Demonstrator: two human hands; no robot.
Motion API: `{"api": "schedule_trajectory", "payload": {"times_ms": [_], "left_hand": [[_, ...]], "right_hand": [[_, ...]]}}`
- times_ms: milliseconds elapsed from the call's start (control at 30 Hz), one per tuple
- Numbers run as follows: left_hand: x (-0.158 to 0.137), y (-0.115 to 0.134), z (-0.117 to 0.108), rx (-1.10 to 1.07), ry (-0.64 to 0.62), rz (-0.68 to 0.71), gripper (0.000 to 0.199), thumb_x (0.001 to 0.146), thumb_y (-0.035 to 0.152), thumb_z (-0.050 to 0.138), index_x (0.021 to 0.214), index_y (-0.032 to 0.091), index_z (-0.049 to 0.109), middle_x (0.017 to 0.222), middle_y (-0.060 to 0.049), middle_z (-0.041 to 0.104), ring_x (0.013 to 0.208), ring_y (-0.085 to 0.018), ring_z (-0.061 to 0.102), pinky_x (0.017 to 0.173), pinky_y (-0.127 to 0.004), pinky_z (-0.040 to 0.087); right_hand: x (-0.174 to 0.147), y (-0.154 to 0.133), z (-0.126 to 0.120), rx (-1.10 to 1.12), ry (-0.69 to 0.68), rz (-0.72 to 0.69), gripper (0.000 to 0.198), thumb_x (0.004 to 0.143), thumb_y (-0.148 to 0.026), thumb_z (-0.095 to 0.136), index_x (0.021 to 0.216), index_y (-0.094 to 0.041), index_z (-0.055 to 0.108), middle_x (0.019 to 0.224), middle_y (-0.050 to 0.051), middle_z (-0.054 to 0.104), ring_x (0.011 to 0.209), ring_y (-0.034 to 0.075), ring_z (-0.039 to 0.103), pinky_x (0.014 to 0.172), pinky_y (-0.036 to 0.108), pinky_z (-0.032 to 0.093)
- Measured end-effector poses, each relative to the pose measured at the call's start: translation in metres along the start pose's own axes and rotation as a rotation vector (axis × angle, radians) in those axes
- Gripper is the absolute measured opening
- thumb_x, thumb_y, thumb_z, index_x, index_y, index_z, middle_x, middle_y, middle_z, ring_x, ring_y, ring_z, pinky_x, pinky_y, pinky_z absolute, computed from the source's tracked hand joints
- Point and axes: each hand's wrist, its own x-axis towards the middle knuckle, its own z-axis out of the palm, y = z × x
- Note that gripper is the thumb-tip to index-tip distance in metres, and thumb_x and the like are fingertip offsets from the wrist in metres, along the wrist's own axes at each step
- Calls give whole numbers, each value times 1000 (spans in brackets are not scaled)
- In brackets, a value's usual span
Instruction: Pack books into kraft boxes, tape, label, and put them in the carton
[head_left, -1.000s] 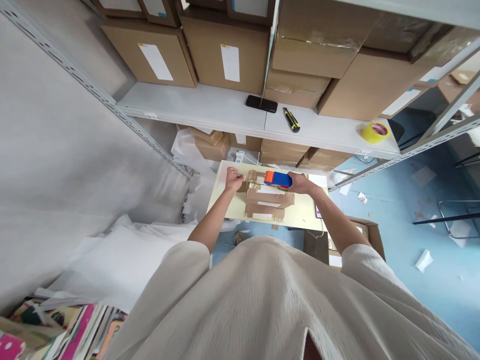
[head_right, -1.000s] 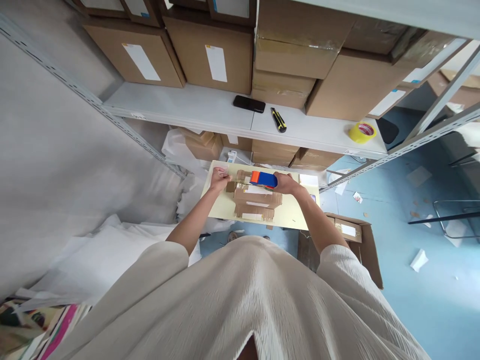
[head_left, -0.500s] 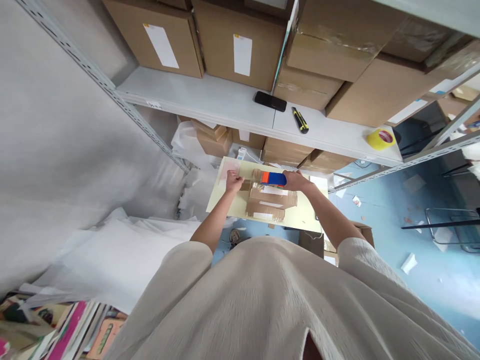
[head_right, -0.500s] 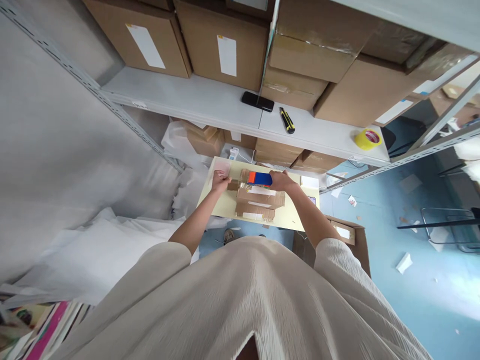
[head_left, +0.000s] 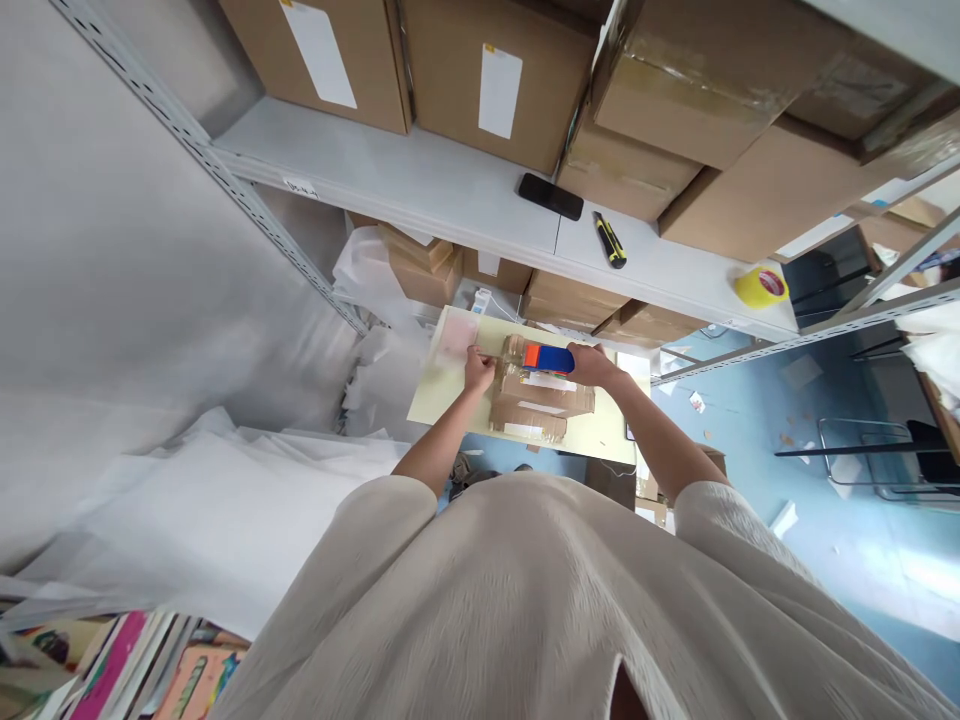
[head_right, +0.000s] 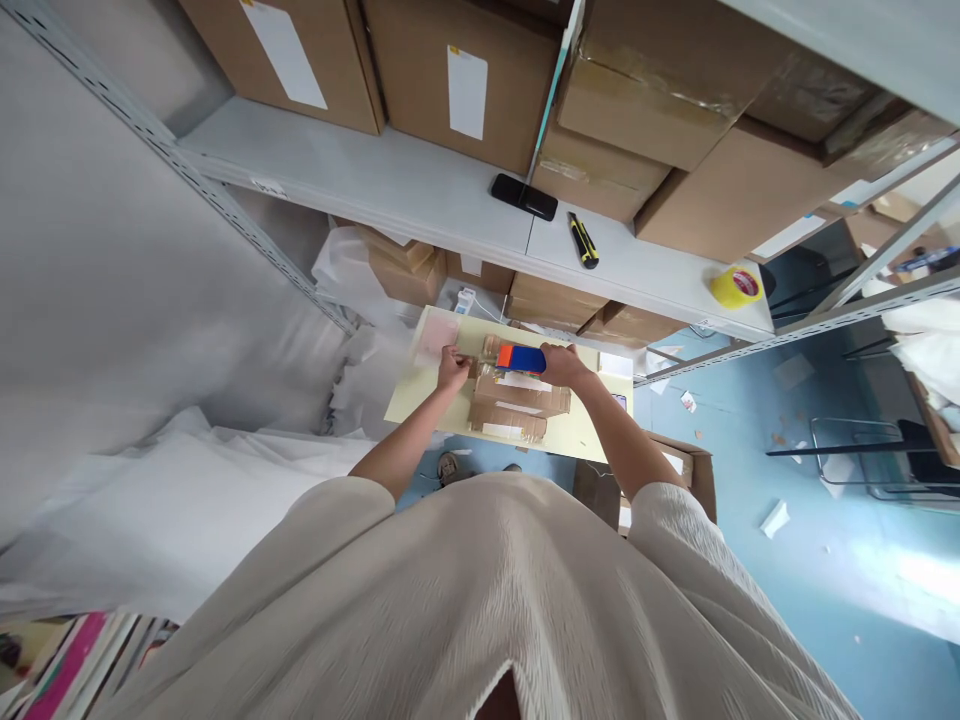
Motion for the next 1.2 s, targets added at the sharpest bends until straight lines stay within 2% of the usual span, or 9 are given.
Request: {"api": "schedule_trajectory", "payload": {"times_ms": [167, 267, 367, 467, 600, 733, 833, 1000, 1200], "left_hand": [[-4, 2, 14, 28, -24, 0, 57, 90, 12, 79, 144, 18, 62, 104, -9, 84, 104, -25, 82, 99, -37, 60], [-2, 2, 14, 41, -12, 7, 63, 87, 10, 80, 147, 18, 62, 113, -11, 84, 115, -27, 80, 105, -38, 59], [-3, -2, 9, 26, 8, 31, 55, 87, 8, 75, 141, 19, 67, 122, -12, 83, 120, -27, 79, 109, -39, 60], [-6, -4, 4, -13, -65, 129, 45, 96, 8, 62, 139, 19, 68, 123, -13, 83, 118, -24, 79, 111, -39, 61], [-13, 2, 1, 99, -196, 191, 50, 101, 9, 55, 149, 15, 65, 136, -19, 80, 125, -27, 79, 116, -45, 60], [-20, 21, -1, 302, -228, 554, 62, 102, 15, 59, 165, 20, 59, 167, -17, 65, 156, -31, 62, 133, -49, 48], [-24, 33, 2, 486, -373, 748, 79, 103, 25, 67, 178, 23, 42, 183, -16, 47, 169, -32, 48, 142, -51, 36], [-23, 34, 4, 713, -525, 730, 99, 107, 43, 69, 188, 22, 16, 192, -19, 27, 179, -33, 26, 147, -56, 17], [-18, 31, 1, 784, -540, 703, 99, 108, 49, 69, 187, 17, 18, 192, -22, 24, 180, -34, 23, 146, -55, 15]], "right_hand": [[1, 2, 1, 16, 3, 1, 34, 87, -27, 75, 117, -24, 58, 114, 13, 80, 104, 33, 74, 111, 46, 44], [2, 5, 2, 22, 5, 15, 35, 87, -27, 76, 117, -24, 59, 112, 13, 80, 103, 34, 74, 110, 47, 44], [2, 7, 3, 21, 6, 22, 35, 87, -27, 76, 117, -24, 59, 113, 13, 80, 104, 34, 74, 110, 46, 44], [1, 7, 4, 44, 6, 22, 35, 87, -27, 76, 118, -24, 58, 115, 13, 80, 105, 33, 74, 110, 45, 44], [-1, 6, 5, 79, 11, 27, 35, 87, -26, 76, 117, -24, 58, 115, 13, 80, 106, 33, 74, 110, 45, 44], [-2, 6, 4, 102, 16, 20, 36, 87, -26, 77, 118, -25, 59, 115, 12, 80, 107, 33, 74, 111, 45, 44], [-3, 6, 2, 107, 29, 9, 36, 87, -26, 77, 119, -25, 60, 120, 13, 80, 110, 34, 74, 109, 45, 46], [-6, 8, -2, 90, 25, -52, 39, 87, -26, 76, 123, -25, 61, 123, 13, 82, 108, 33, 75, 111, 46, 44], [-11, 15, -6, 93, -3, -81, 42, 87, -29, 78, 126, -25, 63, 115, 11, 84, 104, 34, 77, 112, 45, 42]]}}
